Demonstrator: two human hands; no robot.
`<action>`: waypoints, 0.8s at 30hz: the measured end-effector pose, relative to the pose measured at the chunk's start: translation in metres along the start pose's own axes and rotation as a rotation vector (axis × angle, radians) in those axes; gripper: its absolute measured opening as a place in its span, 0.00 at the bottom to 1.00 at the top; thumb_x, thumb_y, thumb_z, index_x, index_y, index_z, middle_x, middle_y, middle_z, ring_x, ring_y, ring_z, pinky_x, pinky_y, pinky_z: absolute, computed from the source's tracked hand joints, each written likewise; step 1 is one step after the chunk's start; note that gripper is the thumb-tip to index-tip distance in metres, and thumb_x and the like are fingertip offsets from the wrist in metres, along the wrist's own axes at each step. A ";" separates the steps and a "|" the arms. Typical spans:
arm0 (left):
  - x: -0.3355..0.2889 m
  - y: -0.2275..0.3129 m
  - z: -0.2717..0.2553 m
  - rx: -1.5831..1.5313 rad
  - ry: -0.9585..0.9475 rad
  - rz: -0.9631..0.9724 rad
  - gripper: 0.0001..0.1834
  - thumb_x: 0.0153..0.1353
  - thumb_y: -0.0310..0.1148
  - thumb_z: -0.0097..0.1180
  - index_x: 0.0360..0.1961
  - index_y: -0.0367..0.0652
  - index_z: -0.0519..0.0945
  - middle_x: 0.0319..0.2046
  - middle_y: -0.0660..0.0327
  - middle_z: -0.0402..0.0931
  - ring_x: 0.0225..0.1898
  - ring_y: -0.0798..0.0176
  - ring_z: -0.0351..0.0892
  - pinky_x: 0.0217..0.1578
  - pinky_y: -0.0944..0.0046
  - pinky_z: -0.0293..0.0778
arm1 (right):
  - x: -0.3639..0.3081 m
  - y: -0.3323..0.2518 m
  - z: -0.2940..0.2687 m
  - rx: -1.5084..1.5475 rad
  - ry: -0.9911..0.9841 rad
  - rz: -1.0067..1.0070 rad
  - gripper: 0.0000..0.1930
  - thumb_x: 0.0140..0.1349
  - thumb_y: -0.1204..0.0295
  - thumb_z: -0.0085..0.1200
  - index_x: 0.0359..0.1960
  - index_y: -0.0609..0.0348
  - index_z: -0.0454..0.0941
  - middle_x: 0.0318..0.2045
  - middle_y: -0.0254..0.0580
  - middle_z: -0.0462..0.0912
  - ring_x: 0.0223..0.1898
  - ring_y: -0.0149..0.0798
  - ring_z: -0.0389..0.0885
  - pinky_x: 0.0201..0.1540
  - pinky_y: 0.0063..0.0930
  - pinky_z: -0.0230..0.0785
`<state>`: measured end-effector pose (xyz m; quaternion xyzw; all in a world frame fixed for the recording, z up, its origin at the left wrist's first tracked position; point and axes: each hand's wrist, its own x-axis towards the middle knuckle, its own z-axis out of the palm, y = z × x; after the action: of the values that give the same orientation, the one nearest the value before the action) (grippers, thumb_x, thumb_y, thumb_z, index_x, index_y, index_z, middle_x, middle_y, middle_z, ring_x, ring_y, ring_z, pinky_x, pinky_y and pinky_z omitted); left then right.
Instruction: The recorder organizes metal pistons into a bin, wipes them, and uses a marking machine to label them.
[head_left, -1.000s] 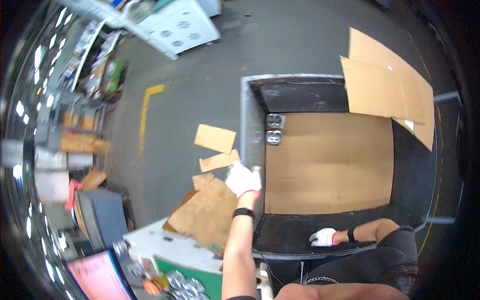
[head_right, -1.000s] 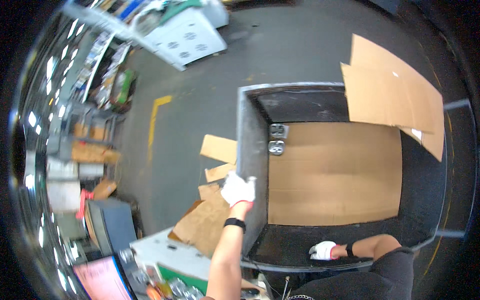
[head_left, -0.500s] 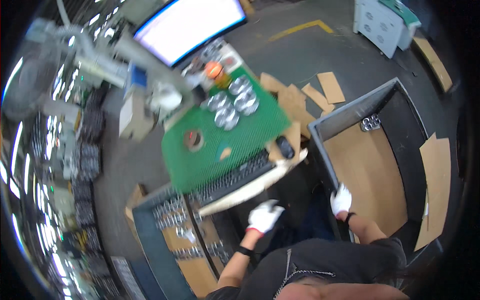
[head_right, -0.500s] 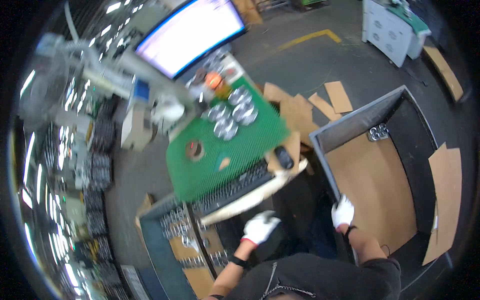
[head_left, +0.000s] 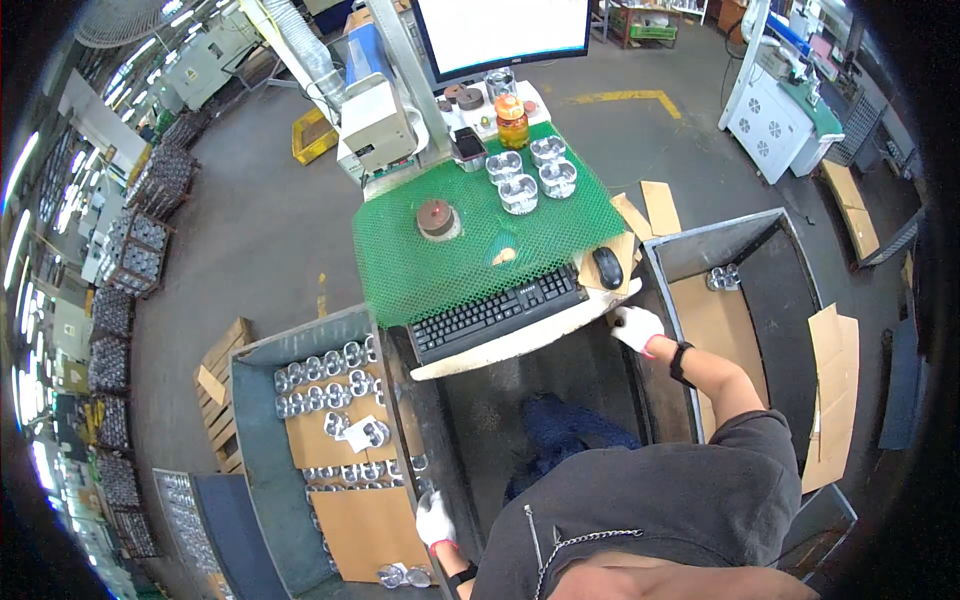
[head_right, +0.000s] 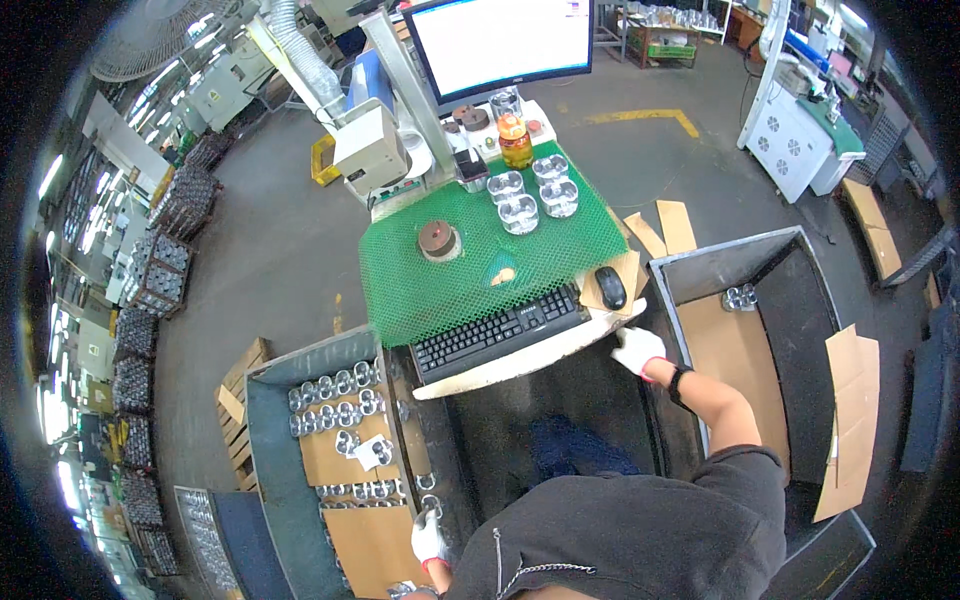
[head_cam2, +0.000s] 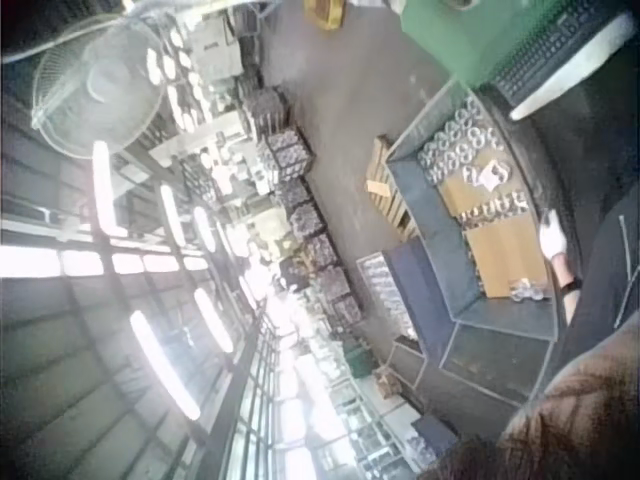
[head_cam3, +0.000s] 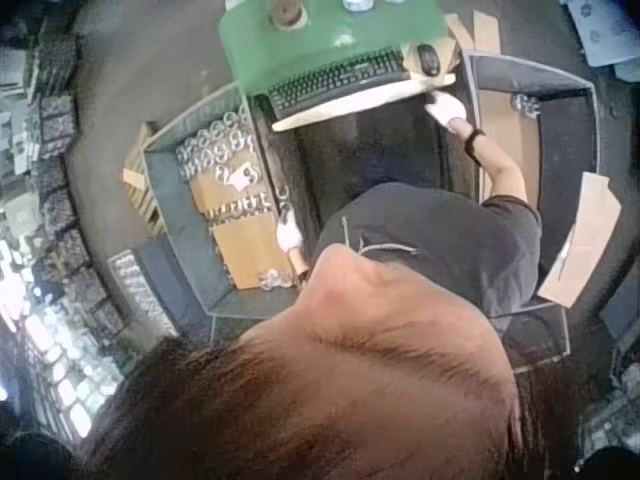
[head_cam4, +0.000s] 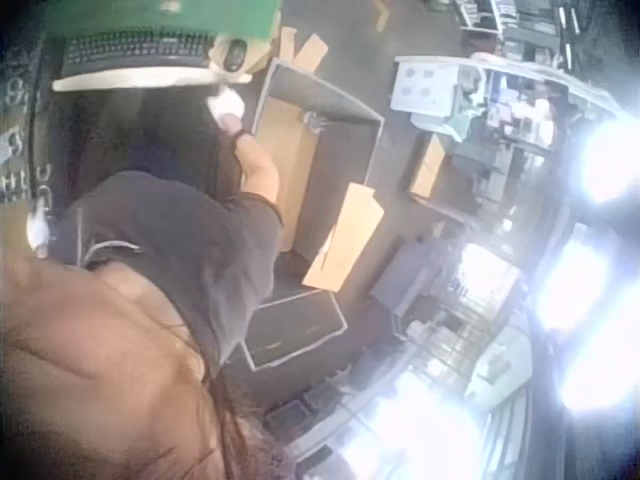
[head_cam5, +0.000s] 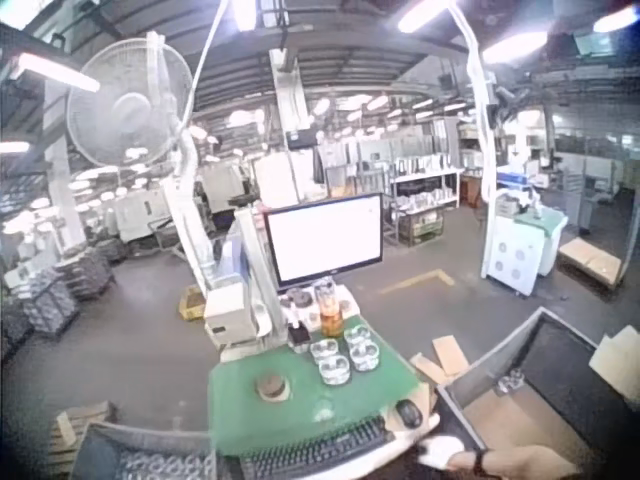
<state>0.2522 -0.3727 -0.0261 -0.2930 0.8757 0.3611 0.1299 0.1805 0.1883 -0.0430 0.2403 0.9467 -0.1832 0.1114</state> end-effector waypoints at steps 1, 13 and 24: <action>0.002 0.025 0.009 -0.038 -0.053 0.107 0.20 0.63 0.38 0.54 0.51 0.36 0.80 0.47 0.50 0.82 0.52 0.54 0.79 0.54 0.59 0.70 | 0.030 -0.010 0.008 0.054 -0.048 -0.095 0.21 0.53 0.56 0.56 0.45 0.55 0.79 0.40 0.56 0.83 0.44 0.56 0.81 0.49 0.48 0.73; 0.096 0.210 0.051 -0.475 -0.396 0.249 0.20 0.64 0.22 0.51 0.58 0.33 0.74 0.55 0.52 0.76 0.56 0.59 0.75 0.59 0.64 0.69 | 0.285 -0.154 -0.060 -0.343 0.270 -0.458 0.20 0.54 0.71 0.53 0.51 0.56 0.77 0.44 0.49 0.80 0.39 0.51 0.80 0.40 0.45 0.71; 0.138 0.149 0.022 -0.744 -0.314 -0.162 0.17 0.65 0.29 0.54 0.53 0.35 0.78 0.45 0.57 0.81 0.44 0.66 0.78 0.47 0.68 0.73 | 0.216 -0.197 -0.060 -0.043 0.314 -0.374 0.14 0.56 0.54 0.57 0.33 0.50 0.83 0.38 0.44 0.82 0.37 0.48 0.82 0.38 0.42 0.75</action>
<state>0.0525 -0.3306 -0.0193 -0.3293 0.6290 0.6821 0.1752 -0.1099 0.1410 0.0050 0.0840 0.9841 -0.1409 -0.0679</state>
